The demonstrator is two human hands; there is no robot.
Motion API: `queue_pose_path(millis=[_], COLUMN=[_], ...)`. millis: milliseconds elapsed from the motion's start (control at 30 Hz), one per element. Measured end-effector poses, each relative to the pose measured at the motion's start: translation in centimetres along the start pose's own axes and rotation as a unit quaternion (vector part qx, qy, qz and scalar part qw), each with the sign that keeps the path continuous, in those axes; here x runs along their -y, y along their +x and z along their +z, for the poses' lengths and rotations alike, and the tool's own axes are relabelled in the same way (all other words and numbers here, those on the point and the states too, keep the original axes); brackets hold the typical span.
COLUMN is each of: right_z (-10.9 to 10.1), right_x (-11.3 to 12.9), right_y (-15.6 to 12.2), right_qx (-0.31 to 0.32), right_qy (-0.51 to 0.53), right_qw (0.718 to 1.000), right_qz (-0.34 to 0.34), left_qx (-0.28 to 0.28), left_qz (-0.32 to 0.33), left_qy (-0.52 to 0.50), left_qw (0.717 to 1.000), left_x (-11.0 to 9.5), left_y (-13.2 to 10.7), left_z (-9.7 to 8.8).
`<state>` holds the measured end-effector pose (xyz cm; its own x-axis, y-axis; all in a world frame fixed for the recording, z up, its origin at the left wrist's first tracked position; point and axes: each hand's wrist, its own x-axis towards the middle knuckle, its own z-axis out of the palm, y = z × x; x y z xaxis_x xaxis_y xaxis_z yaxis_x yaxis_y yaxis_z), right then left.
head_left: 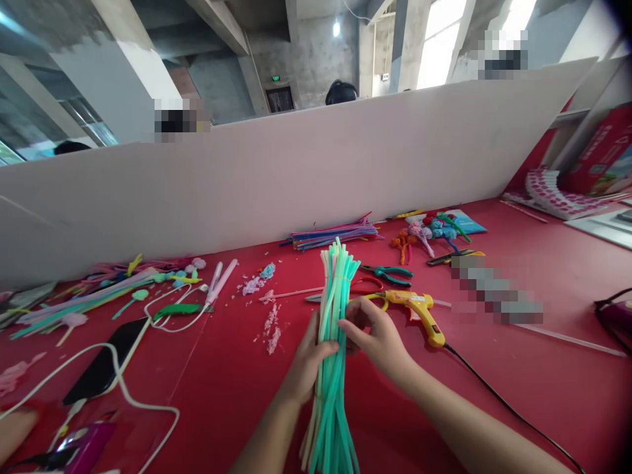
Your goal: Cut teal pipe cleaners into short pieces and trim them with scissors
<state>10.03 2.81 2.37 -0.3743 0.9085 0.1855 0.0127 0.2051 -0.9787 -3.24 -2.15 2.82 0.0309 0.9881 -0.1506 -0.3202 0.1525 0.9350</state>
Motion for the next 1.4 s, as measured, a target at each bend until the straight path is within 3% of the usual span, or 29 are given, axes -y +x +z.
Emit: queue_pose_path(millis=[233,500,600,767,900,1167,1400], right_z=[-0.3,-0.8,-1.1,-1.2,-0.9,-0.5,-1.0], right_x=[-0.1,0.1,-0.1,0.2,0.7,0.1,-0.9], right_y=[-0.4,-0.2,0.0,0.0,-0.3,-0.1,0.4], right_qx=[-0.009,0.016,0.03,-0.022,-0.047,-0.06,0.001], right_qy=[0.026,0.194,0.242,0.175,0.054,-0.046,0.115], right_qw=[1.0,0.979,0.967,0.983,0.997,0.997,0.989], right_qz=[0.005,0.062,0.077,0.039,-0.028,0.007,0.097], left_qx=[0.062,0.02,0.031,0.056,0.052,-0.035,-0.082], left_qz=[-0.055,-0.111,-0.095,-0.049,-0.073,-0.037,-0.036], left_qy=[-0.049,-0.123,-0.132,-0.083,-0.033,0.037,0.048], left_qw=[0.995,0.986,0.986,0.994,0.995,0.998,0.995], left_x=[0.5,1.2,1.0,0.6,0.4,0.8,1.0], left_y=[-0.1,0.3,0.4,0.2,0.0,-0.1,-0.1], left_z=[-0.5,-0.7,-0.5,-0.2,0.1,0.3,0.3])
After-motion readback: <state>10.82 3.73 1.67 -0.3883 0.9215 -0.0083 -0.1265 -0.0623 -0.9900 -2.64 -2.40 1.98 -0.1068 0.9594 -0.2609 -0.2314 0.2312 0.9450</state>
